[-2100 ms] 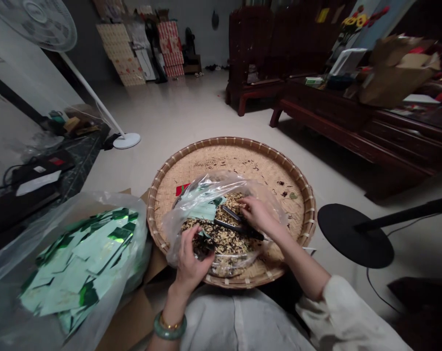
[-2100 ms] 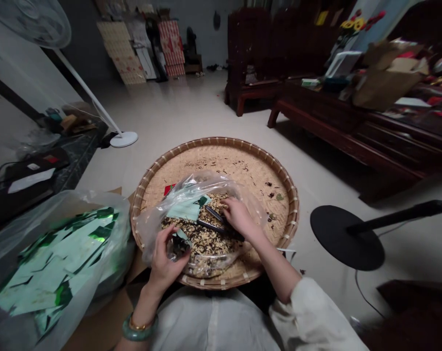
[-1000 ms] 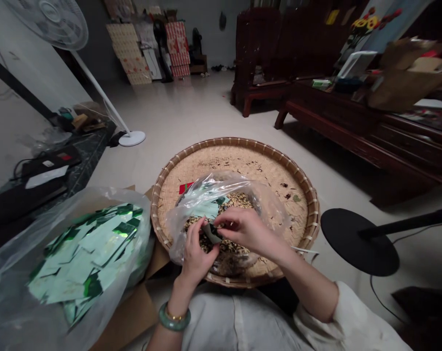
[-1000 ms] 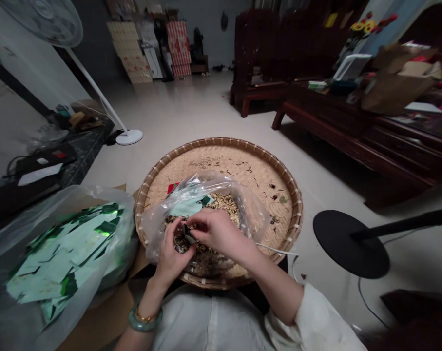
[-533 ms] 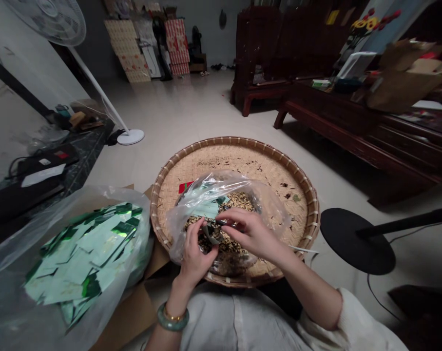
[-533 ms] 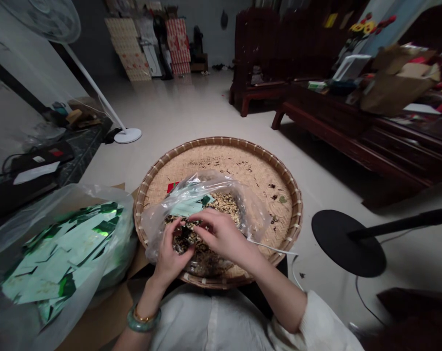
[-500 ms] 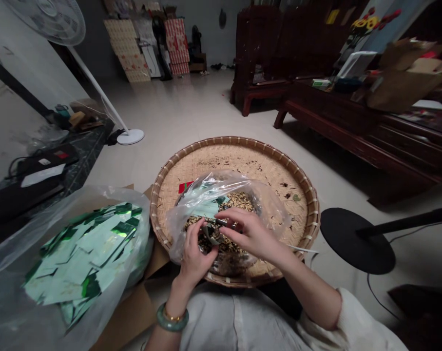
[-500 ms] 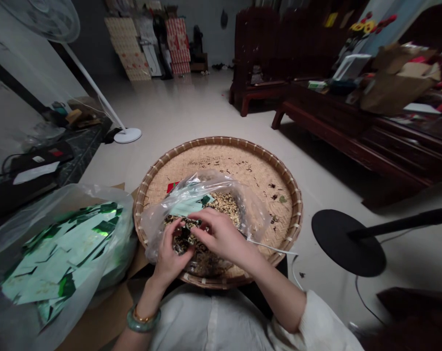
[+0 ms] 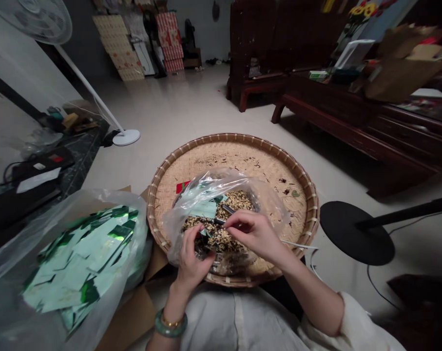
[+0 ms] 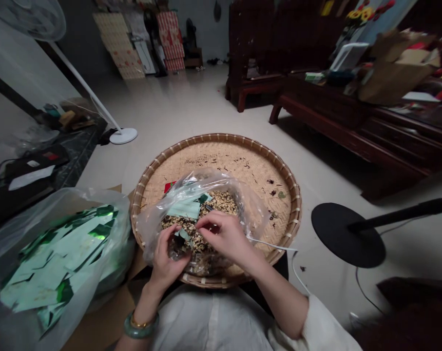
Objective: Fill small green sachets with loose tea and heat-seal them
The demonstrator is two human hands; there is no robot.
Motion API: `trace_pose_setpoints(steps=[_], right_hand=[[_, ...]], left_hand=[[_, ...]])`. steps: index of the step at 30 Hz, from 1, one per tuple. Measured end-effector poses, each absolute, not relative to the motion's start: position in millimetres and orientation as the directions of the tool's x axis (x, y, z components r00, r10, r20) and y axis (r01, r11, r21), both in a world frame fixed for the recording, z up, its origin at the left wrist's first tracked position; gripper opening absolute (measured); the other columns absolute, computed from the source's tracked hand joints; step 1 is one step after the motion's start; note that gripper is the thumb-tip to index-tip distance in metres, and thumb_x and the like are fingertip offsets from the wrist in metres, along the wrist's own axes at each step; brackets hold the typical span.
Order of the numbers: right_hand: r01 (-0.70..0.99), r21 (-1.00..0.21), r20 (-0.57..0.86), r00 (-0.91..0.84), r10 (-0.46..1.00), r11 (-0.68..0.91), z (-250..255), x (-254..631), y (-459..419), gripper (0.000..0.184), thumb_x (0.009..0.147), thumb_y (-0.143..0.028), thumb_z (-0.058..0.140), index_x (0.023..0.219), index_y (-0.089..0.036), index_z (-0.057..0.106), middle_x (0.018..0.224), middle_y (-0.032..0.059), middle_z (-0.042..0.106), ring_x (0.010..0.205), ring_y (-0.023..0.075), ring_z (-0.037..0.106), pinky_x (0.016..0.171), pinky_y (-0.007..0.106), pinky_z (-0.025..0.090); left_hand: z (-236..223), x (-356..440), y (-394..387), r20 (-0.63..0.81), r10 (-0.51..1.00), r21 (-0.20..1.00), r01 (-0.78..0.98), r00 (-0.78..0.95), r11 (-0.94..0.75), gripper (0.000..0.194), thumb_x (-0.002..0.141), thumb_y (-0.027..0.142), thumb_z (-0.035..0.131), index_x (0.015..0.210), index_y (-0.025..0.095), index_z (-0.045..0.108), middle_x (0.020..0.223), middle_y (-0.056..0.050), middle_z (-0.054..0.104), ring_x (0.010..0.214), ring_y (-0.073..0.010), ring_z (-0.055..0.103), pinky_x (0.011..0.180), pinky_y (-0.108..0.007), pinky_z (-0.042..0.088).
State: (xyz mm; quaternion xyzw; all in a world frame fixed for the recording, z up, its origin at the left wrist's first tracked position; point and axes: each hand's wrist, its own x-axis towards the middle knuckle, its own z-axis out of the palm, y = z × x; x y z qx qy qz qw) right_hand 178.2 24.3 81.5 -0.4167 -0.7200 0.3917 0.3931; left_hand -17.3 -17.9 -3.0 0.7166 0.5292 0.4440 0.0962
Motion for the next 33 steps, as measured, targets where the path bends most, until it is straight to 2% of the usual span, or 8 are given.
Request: trace_pose_setpoints(steps=[3, 7, 11, 19, 24, 27, 30, 33], right_hand=[[0.331, -0.883, 0.208, -0.364, 0.908, 0.334, 77.8, 184.3, 17.7, 0.009, 0.081, -0.022, 0.062, 0.089, -0.021, 0.067, 0.091, 0.0044, 0.064, 0.078, 0.0144, 0.06, 0.062, 0.025, 0.049], [0.31, -0.866, 0.229, -0.452, 0.862, 0.393, 69.0, 172.7, 6.2, 0.035, 0.077, -0.028, 0.071, 0.11, -0.022, 0.062, 0.101, 0.006, 0.062, 0.082, 0.0153, 0.059, 0.07, 0.029, 0.052], [0.294, -0.863, 0.279, -0.4, 0.873, 0.411, 61.2, 161.3, 4.4, 0.007, 0.083, -0.02, 0.063, 0.088, -0.019, 0.068, 0.082, 0.0035, 0.066, 0.077, 0.0152, 0.062, 0.072, 0.028, 0.05], [0.297, -0.903, 0.233, -0.271, 0.934, 0.311, 58.8, 183.4, 4.9, 0.006, 0.081, -0.018, 0.062, 0.08, -0.019, 0.067, 0.08, 0.0037, 0.065, 0.075, 0.0154, 0.062, 0.064, 0.026, 0.05], [0.315, -0.878, 0.26, -0.317, 0.912, 0.36, 52.6, 173.3, -8.7, 0.044, 0.072, -0.028, 0.073, 0.113, -0.021, 0.059, 0.106, 0.0085, 0.06, 0.085, 0.0177, 0.06, 0.069, 0.029, 0.052], [0.305, -0.873, 0.312, -0.252, 0.916, 0.381, 44.2, 162.8, -8.2, 0.019, 0.08, -0.02, 0.061, 0.099, -0.02, 0.065, 0.093, 0.0067, 0.065, 0.084, 0.0178, 0.061, 0.074, 0.03, 0.051], [0.236, -0.939, 0.215, -0.166, 0.962, 0.25, 33.5, 161.7, 0.8, 0.013, 0.079, -0.02, 0.057, 0.087, -0.018, 0.067, 0.081, 0.0049, 0.066, 0.069, 0.0154, 0.062, 0.061, 0.026, 0.05], [0.032, -0.999, -0.027, -0.165, 0.986, -0.022, 26.3, 165.4, 10.9, 0.023, 0.073, -0.031, 0.064, 0.091, -0.016, 0.067, 0.067, 0.0014, 0.064, 0.053, 0.0126, 0.058, 0.049, 0.024, 0.048]], left_hand=[[-4.0, -15.4, -17.7, 0.548, 0.835, 0.606, 0.67, 0.037, -0.428, 0.061, 0.073, 0.017, 0.065, 0.129, 0.019, 0.041, 0.112, -0.012, 0.058, 0.105, -0.0254, 0.058, 0.09, -0.044, 0.05], [-4.1, -11.4, -16.6, 0.551, 0.834, 0.614, 0.656, 0.044, -0.44, 0.062, 0.075, 0.026, 0.068, 0.13, 0.018, 0.04, 0.115, -0.014, 0.058, 0.108, -0.0271, 0.057, 0.091, -0.046, 0.049], [0.9, -8.0, -15.3, 0.528, 0.847, 0.612, 0.665, 0.061, -0.429, 0.059, 0.077, 0.021, 0.064, 0.131, 0.02, 0.039, 0.115, -0.012, 0.06, 0.107, -0.0255, 0.059, 0.091, -0.044, 0.05], [6.5, -7.9, -15.7, 0.501, 0.865, 0.651, 0.666, -0.015, -0.365, 0.065, 0.072, 0.014, 0.064, 0.131, 0.021, 0.038, 0.114, -0.01, 0.062, 0.107, -0.0244, 0.059, 0.093, -0.044, 0.049], [4.6, -1.7, -17.4, 0.534, 0.846, 0.633, 0.661, 0.003, -0.403, 0.063, 0.073, 0.016, 0.065, 0.13, 0.021, 0.04, 0.114, -0.011, 0.061, 0.107, -0.0255, 0.058, 0.092, -0.045, 0.048], [5.9, 1.1, -18.6, 0.527, 0.85, 0.642, 0.644, 0.024, -0.416, 0.062, 0.073, 0.017, 0.065, 0.13, 0.02, 0.041, 0.114, -0.012, 0.06, 0.106, -0.0251, 0.057, 0.092, -0.044, 0.048], [10.1, -3.5, -18.3, 0.442, 0.897, 0.729, 0.591, -0.021, -0.345, 0.064, 0.071, 0.023, 0.07, 0.129, 0.018, 0.045, 0.111, -0.012, 0.061, 0.103, -0.0243, 0.058, 0.094, -0.043, 0.046], [16.5, -12.7, -15.8, 0.195, 0.978, 0.884, 0.444, -0.073, -0.143, 0.051, 0.072, 0.03, 0.07, 0.119, 0.017, 0.057, 0.11, -0.011, 0.064, 0.1, -0.0234, 0.061, 0.093, -0.039, 0.046]])
